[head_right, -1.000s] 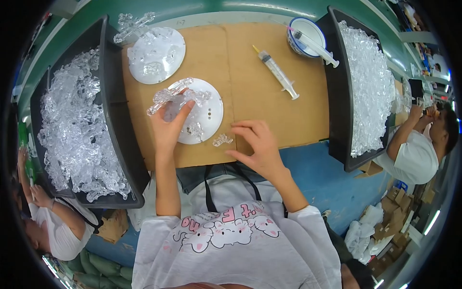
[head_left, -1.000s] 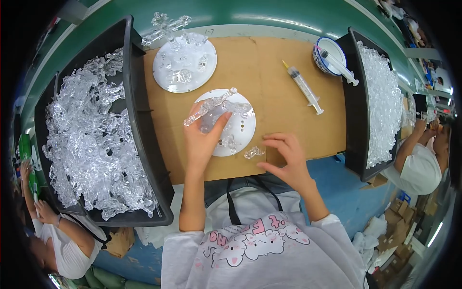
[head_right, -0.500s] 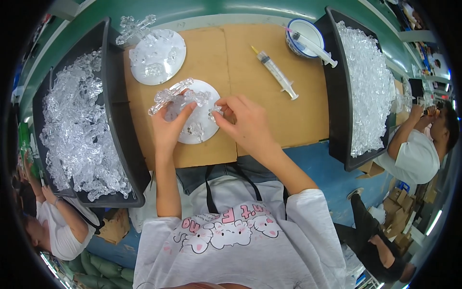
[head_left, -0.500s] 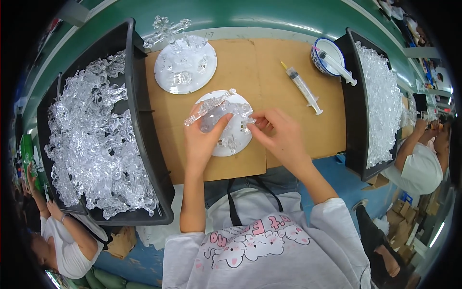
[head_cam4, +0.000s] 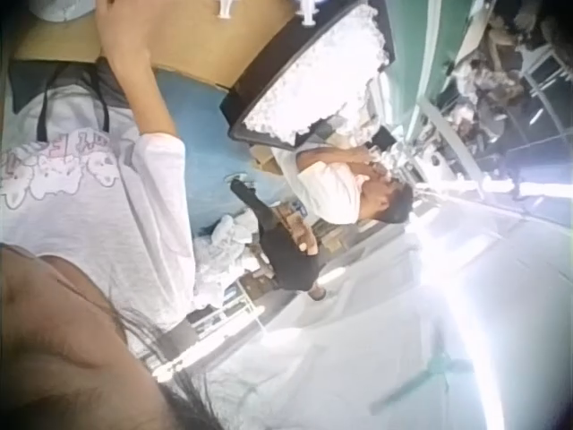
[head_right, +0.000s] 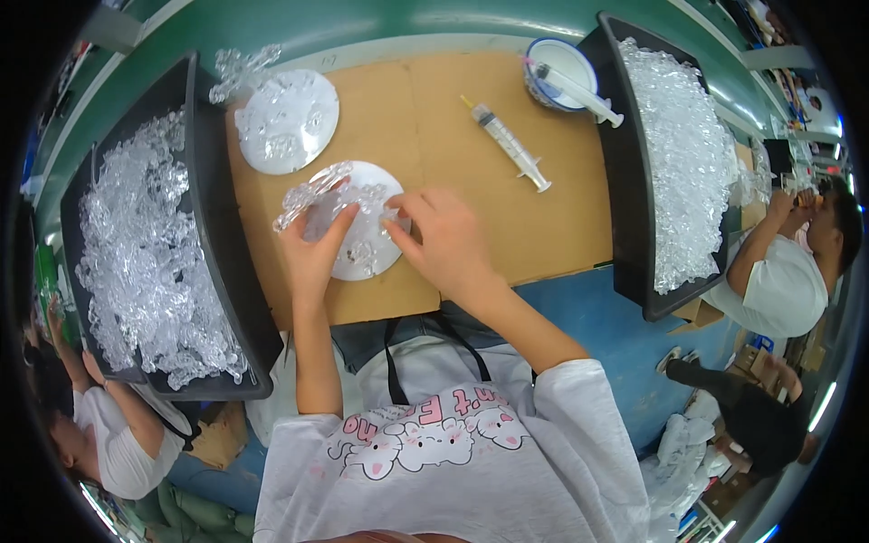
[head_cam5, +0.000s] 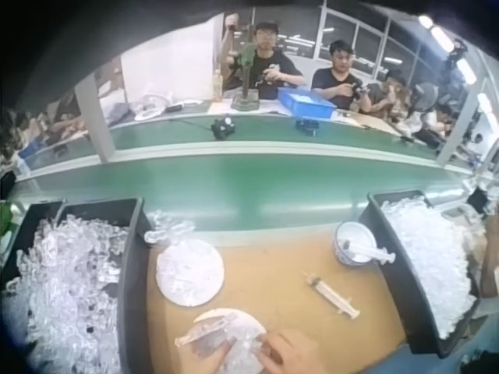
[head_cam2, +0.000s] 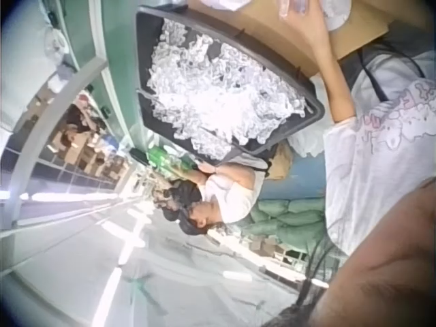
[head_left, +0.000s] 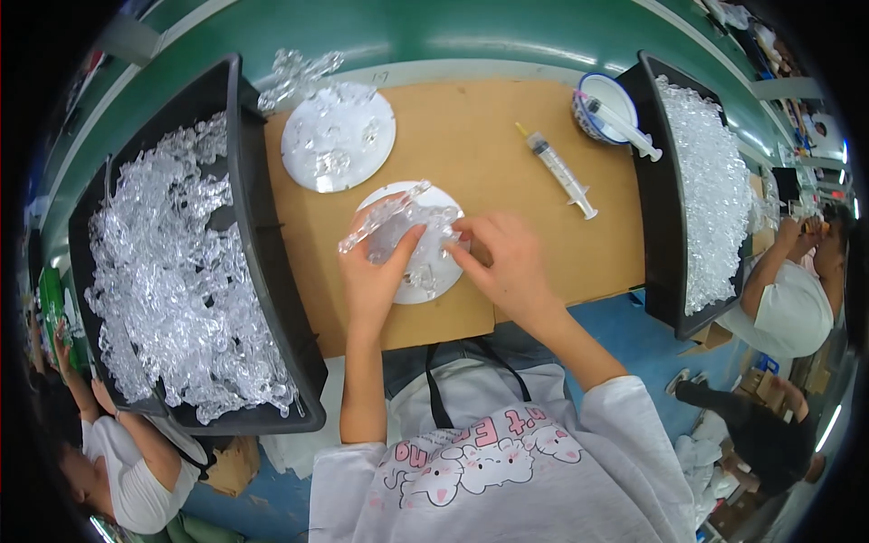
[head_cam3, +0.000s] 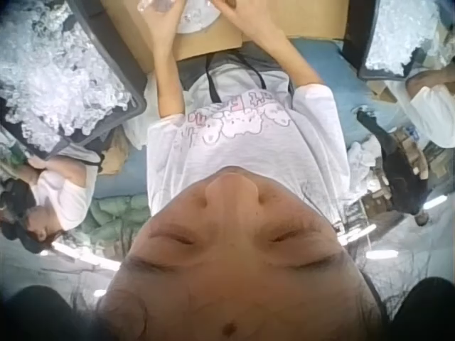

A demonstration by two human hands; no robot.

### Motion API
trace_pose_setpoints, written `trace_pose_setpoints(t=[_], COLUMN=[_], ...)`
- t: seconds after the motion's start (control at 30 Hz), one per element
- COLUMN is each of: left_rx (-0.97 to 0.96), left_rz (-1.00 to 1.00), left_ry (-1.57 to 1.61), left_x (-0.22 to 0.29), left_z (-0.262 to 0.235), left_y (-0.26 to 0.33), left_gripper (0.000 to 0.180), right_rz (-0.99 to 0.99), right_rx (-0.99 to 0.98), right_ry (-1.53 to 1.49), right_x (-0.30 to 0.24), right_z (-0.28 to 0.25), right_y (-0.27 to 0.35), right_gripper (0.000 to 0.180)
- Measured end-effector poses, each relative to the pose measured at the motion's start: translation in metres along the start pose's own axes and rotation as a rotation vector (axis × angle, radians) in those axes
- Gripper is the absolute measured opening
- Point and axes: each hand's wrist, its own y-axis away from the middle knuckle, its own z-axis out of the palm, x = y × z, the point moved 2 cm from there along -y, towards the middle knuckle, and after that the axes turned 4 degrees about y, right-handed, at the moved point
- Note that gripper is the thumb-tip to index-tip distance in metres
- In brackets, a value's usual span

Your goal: Assembling decorative plastic lights by gluing snowflake-shaped components onto circular bases using a syringe filled with adhesive.

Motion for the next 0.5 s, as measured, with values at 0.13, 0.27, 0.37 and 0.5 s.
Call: trace_pose_setpoints(t=[0.13, 0.27, 0.37, 0.5], left_rx=[0.020, 0.214, 0.246, 0.353], left_rz=[0.155, 0.211, 0.418, 0.535], left_ry=[-0.191, -0.486, -0.763, -0.955], left_x=[-0.007, 0.004, 0.016, 0.022], left_z=[-0.010, -0.019, -0.017, 0.000], left_y=[0.002, 0.037, 0.066, 0.071], left_gripper=[0.044, 0.050, 0.051, 0.050], right_rz=[0.088, 0.014, 0.045, 0.133], right_rx=[0.079, 0.306, 0.195, 0.132], right_ry=[-0.060, 0.319, 0.280, -0.041], right_x=[0.015, 0.059, 0.088, 0.107], right_z=[-0.021, -0.064, -0.071, -0.069], right_y=[0.007, 0.003, -0.002, 0.011], right_gripper=[0.037, 0.039, 0.038, 0.031])
